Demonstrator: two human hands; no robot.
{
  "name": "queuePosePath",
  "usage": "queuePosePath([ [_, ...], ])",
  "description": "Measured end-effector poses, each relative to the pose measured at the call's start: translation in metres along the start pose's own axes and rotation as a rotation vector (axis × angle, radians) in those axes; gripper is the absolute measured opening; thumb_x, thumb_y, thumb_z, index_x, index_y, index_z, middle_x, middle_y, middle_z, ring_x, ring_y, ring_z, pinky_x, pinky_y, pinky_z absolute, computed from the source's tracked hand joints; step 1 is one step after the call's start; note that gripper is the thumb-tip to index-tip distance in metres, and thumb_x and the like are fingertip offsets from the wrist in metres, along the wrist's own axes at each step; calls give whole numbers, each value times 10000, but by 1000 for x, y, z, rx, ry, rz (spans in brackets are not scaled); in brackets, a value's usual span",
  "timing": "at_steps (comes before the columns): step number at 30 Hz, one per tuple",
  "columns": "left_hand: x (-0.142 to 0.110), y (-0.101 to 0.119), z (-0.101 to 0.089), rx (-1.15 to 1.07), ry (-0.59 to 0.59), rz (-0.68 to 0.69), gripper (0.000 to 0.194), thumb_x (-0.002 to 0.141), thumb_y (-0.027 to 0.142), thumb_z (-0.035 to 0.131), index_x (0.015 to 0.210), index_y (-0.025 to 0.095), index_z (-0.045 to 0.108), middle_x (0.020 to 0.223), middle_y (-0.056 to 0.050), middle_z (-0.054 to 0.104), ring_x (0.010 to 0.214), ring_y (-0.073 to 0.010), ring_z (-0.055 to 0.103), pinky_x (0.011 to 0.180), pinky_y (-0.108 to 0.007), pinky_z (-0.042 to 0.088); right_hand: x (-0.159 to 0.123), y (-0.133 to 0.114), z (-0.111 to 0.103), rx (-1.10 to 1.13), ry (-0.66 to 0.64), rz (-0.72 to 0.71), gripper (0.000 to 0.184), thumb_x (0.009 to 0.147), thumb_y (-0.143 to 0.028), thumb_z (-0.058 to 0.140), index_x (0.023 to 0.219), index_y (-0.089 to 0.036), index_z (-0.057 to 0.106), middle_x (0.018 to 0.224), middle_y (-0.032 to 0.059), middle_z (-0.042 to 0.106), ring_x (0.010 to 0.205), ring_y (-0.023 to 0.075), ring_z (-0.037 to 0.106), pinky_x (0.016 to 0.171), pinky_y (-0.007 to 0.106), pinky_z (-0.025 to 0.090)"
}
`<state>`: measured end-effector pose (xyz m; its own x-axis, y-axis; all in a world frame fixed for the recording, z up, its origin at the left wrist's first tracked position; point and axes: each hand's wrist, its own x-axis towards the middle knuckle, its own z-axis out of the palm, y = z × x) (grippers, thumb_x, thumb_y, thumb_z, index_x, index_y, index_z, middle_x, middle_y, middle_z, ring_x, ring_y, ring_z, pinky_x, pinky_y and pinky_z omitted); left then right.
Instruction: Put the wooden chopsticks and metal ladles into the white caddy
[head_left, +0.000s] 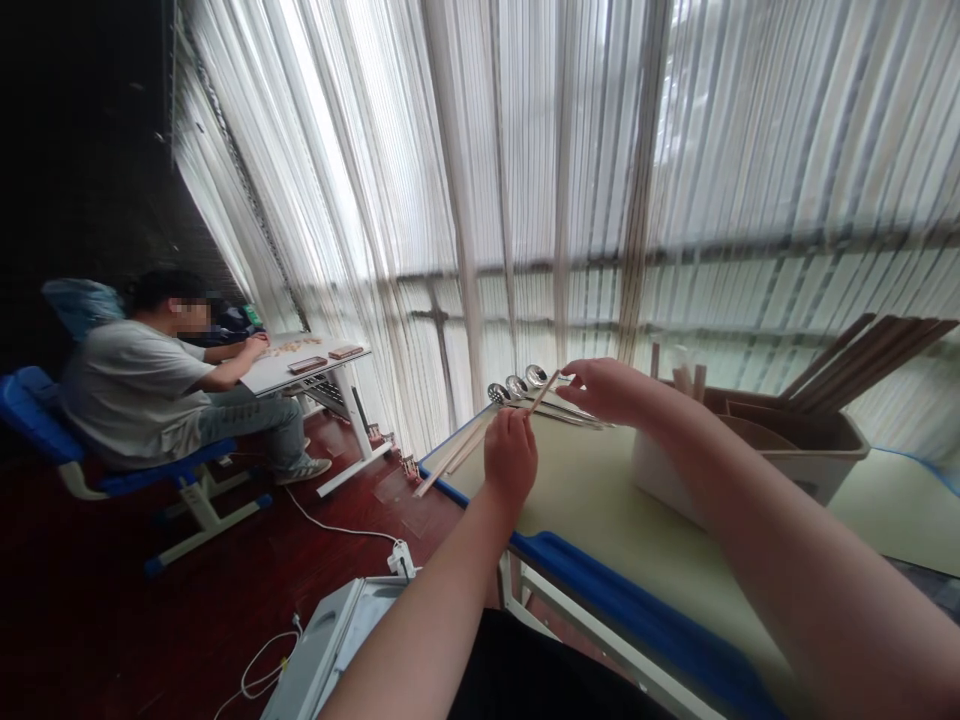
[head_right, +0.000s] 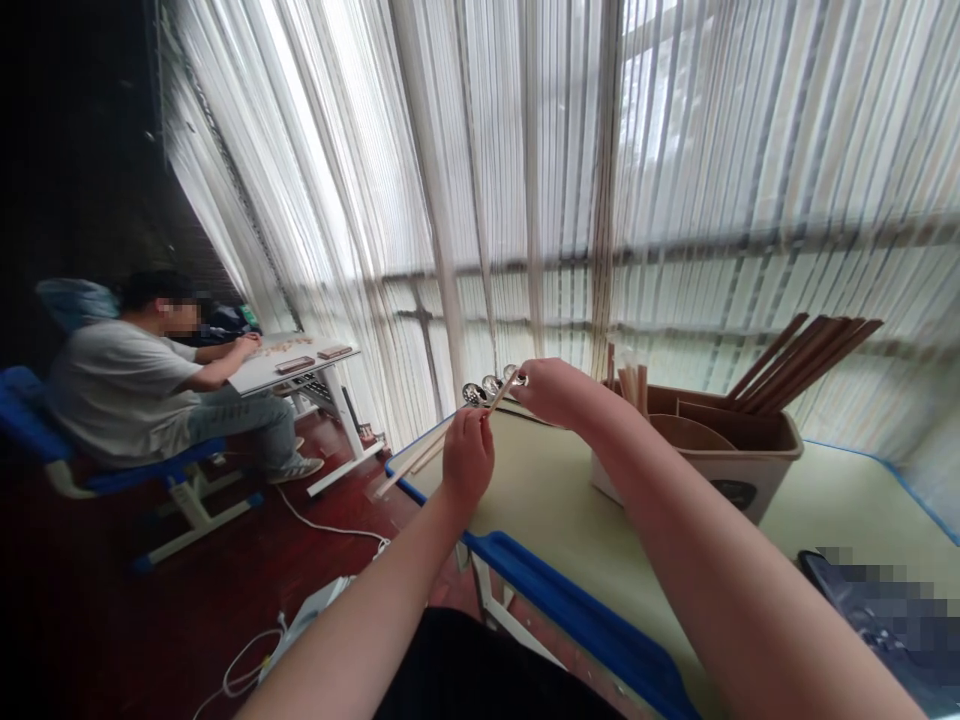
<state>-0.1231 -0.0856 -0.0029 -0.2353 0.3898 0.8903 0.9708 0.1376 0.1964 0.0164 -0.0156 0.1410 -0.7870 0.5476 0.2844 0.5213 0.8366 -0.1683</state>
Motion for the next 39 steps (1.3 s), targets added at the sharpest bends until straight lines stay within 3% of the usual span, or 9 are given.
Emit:
queuePosePath([
  [6,-3,-1,-4,-166,45,78,167,893,167,399,1020,169,507,952,-96,572,931,-188,558,813,-332,466,-1,-9,3,285,238,-2,301,846,-326,513,1091,-161,568,932,92,691,640,155,642,596,267,468],
  [12,-3,0,-9,-166,10,85,189,891,196,406,1042,167,518,961,-97,584,929,-189,561,817,-331,467,-3,-17,3,431,345,-63,257,821,-228,559,1074,-191,589,760,31,693,614,136,643,629,251,484],
  [17,-1,1,-10,-104,-105,140,178,894,236,415,843,175,575,813,-61,602,823,-179,562,767,-319,455,-4,-13,-3,452,508,-55,264,802,-317,593,1030,-185,613,764,44,693,624,151,638,639,285,491],
  [24,-3,2,-11,-199,-224,191,216,889,333,444,930,170,580,856,-55,617,786,-149,576,721,-274,463,-3,-8,-5,567,514,-64,273,781,-345,622,996,-175,624,724,37,680,604,137,619,620,278,495],
  [29,-4,3,-7,-127,-214,209,212,900,263,407,800,184,577,768,-41,598,738,-140,570,694,-259,445,-3,-7,-6,616,494,-68,322,773,-387,623,1018,-177,620,759,47,687,634,141,631,624,278,502],
  [35,-6,4,-11,-107,-147,170,193,891,275,417,792,185,556,760,-31,595,647,-118,550,623,-237,423,1,10,-4,663,270,-114,274,741,-361,645,928,-162,650,704,44,682,635,156,642,617,292,515],
  [39,-6,7,-11,-156,-225,196,225,867,383,474,923,188,572,820,-35,632,657,-123,574,608,-236,431,-4,7,-11,670,355,-136,255,739,-363,647,891,-158,663,712,47,682,633,150,636,616,285,512],
])
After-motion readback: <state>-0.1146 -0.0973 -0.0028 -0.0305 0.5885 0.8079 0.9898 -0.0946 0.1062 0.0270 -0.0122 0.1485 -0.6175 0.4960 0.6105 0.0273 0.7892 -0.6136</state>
